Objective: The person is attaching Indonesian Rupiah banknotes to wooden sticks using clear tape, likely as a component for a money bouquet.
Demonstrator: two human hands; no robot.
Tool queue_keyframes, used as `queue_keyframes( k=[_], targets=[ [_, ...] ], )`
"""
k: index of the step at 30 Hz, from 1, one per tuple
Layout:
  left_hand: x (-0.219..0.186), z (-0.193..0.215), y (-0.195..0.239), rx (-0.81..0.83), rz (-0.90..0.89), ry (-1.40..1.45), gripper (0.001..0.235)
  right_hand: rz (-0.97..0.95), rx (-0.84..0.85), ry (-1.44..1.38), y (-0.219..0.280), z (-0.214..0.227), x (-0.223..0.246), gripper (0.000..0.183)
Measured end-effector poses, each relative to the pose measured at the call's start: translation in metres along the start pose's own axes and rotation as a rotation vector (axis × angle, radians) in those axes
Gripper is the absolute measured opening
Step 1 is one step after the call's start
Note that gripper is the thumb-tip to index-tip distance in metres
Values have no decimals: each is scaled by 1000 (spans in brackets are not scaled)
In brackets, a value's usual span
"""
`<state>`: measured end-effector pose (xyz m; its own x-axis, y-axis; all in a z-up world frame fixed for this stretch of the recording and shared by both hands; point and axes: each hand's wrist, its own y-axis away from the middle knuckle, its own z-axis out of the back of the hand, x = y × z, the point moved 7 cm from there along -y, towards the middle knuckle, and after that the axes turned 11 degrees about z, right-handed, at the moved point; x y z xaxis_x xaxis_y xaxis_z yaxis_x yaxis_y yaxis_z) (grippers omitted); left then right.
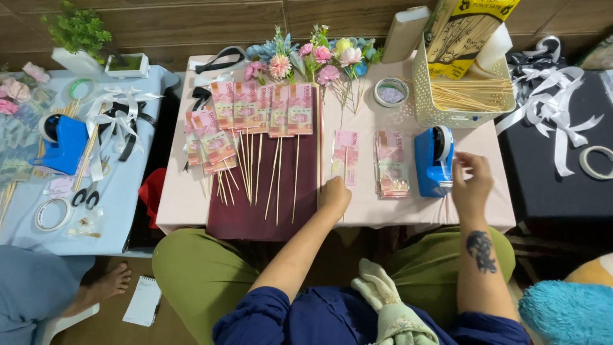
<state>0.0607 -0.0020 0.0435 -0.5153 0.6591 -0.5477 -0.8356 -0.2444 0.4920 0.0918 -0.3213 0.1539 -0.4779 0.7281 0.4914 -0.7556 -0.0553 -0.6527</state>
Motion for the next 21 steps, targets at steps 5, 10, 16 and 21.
queue_keyframes(
  k=[5, 10, 16, 21],
  targets=[
    [-6, 9, 9, -129, -52, -33, 13, -483, 311, -82, 22, 25, -44, 22],
    [-15, -1, -31, -502, -299, -223, 24, -561, 268, -249, 37, 12, -60, 25],
    [-27, 1, -68, -784, -629, -307, 22, -577, 228, -286, 60, 3, -83, 24],
    [-24, -9, -89, -775, -665, -345, 34, -602, 209, -336, 62, 5, -84, 25]
  ],
)
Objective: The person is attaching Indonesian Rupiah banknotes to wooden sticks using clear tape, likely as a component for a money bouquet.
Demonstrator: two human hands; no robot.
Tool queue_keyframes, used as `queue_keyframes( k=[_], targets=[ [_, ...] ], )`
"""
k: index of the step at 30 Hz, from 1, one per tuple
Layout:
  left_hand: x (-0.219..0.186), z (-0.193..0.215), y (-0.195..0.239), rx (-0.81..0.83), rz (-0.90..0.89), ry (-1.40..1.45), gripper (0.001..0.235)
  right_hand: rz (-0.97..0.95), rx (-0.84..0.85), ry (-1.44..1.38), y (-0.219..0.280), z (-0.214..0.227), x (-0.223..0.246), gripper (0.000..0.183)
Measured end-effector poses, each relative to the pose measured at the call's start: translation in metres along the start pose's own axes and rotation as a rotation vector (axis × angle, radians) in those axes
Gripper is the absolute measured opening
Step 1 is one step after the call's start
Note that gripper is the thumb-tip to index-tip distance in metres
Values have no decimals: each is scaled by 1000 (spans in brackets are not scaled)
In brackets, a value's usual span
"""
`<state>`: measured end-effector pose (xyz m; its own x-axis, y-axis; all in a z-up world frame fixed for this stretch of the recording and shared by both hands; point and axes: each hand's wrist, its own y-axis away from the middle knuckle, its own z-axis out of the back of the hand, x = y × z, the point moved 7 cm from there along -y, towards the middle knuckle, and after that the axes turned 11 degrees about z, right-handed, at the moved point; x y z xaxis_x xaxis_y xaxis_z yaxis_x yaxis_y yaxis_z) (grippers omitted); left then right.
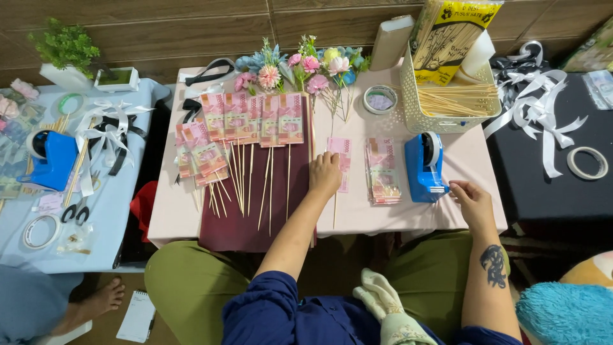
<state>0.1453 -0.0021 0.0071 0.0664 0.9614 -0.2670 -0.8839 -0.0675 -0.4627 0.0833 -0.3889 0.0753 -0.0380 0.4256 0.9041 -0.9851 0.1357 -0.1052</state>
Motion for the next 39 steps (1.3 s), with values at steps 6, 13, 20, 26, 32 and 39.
queue_keyframes(
  k=[6, 13, 20, 26, 32, 39],
  targets=[
    [-9, -13, 10, -18, -58, -170, 41, -14, 14, 45, -1, -2, -4, 23],
    [-17, -8, 14, -7, -77, -243, 43, -8, 48, 55, -4, -12, 9, 23],
    [-21, -2, 13, 12, -57, -229, 41, -30, 98, 44, -5, -16, 15, 20],
    [-18, -8, 13, 56, -31, -220, 39, -93, 20, -76, -3, -13, 0, 14],
    [-15, -23, 9, 124, 19, -170, 42, -313, -60, -126, 28, -12, -11, 27],
    [-6, -30, 7, 225, 145, -97, 52, -354, -82, -183, 33, -21, -12, 33]
  ],
)
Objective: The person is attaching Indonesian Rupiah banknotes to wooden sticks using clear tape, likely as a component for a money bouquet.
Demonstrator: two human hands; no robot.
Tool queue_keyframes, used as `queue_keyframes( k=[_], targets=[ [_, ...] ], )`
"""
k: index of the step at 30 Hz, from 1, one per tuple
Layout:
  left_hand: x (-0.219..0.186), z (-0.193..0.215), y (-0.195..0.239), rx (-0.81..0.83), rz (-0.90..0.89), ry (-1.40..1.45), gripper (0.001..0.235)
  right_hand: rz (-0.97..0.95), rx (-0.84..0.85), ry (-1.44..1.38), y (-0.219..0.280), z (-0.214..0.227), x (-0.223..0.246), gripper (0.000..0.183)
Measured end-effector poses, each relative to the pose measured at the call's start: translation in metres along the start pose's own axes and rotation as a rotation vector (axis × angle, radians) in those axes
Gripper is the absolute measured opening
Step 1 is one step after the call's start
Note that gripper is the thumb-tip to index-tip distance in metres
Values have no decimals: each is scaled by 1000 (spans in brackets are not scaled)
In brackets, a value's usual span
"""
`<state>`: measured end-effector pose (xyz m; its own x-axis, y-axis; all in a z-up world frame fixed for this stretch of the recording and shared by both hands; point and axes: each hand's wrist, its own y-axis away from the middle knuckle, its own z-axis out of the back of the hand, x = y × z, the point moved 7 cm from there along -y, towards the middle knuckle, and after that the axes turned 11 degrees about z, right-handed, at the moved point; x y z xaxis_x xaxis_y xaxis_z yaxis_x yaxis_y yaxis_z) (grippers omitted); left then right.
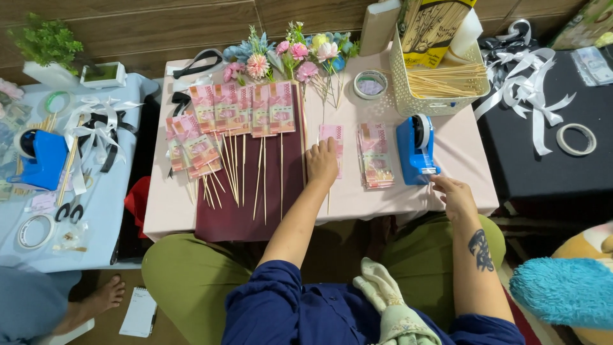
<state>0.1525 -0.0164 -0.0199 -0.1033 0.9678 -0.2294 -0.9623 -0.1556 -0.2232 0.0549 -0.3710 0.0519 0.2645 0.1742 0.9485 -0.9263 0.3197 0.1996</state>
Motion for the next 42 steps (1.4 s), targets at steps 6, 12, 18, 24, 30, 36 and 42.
queue_keyframes(
  k=[6, 12, 18, 24, 30, 36, 42],
  targets=[
    [20, 44, 27, -32, 126, 225, 27, 39, 68, 23, 18, -23, -1, 30],
    [28, 56, 107, 359, 221, 212, 25, 430, 299, 228, 47, -91, 59, 8],
    [16, 64, 119, 478, 254, 257, 24, 632, 547, 429, 35, -196, 81, 10],
    [21, 52, 118, 499, 302, 305, 16, 749, 755, 524, 26, -255, 69, 11],
    [20, 76, 117, 522, 338, 352, 17, 689, 762, 575, 19, -269, 49, 11],
    [21, 74, 117, 535, 366, 361, 19, 684, 765, 596, 20, -270, 50, 12],
    [18, 81, 117, 546, 348, 349, 19, 727, 724, 631, 15, -276, 37, 10]
  ],
)
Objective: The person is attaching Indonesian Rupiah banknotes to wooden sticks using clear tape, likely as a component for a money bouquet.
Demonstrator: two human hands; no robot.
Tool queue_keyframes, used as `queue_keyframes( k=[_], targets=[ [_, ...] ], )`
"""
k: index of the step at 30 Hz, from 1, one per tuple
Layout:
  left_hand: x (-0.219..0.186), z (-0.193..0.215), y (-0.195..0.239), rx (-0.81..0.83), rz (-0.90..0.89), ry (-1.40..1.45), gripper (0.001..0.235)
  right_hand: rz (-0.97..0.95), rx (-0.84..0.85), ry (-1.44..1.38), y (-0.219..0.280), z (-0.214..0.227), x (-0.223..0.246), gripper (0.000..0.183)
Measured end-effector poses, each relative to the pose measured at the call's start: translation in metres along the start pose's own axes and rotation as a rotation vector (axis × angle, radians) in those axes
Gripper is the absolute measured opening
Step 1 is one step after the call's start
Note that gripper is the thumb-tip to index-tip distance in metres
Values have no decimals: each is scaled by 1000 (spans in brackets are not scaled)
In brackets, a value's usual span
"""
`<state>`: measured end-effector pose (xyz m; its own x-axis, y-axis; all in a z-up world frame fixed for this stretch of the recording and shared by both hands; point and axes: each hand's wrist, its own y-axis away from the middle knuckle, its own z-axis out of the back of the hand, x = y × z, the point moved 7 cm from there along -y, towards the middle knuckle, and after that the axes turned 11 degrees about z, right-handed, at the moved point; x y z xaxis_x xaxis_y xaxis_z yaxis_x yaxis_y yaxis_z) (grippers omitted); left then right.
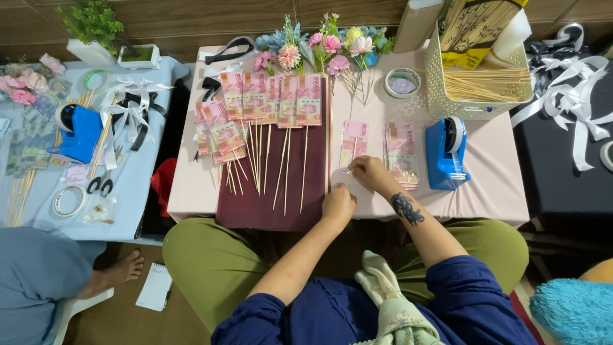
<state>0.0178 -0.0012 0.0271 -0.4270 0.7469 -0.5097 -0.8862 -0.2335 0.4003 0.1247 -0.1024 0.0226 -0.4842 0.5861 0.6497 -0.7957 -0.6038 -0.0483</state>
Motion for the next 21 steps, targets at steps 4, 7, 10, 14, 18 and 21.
queue_keyframes(
  k=[4, 7, 10, 14, 18, 21],
  targets=[
    [0, 2, 1, 9, 13, -13, 18, 1, -14, 37, 0, -1, -1, 20],
    [-1, 5, 2, 15, 17, 3, 18, 19, -64, 75, 0, 3, -3, 15],
    [-1, 3, 1, 37, 13, 5, 19, 127, -102, 98, 8, 11, 16, 11],
    [-3, 5, 4, 56, 22, 10, 19, 330, -88, 198, 20, 16, 53, 17],
    [-1, 3, 4, 76, 23, 8, 18, 454, -143, 250, 24, 16, 61, 23],
    [-1, 3, 6, 73, 6, -31, 26, 450, -175, 313, 26, 15, 65, 22]
  ],
)
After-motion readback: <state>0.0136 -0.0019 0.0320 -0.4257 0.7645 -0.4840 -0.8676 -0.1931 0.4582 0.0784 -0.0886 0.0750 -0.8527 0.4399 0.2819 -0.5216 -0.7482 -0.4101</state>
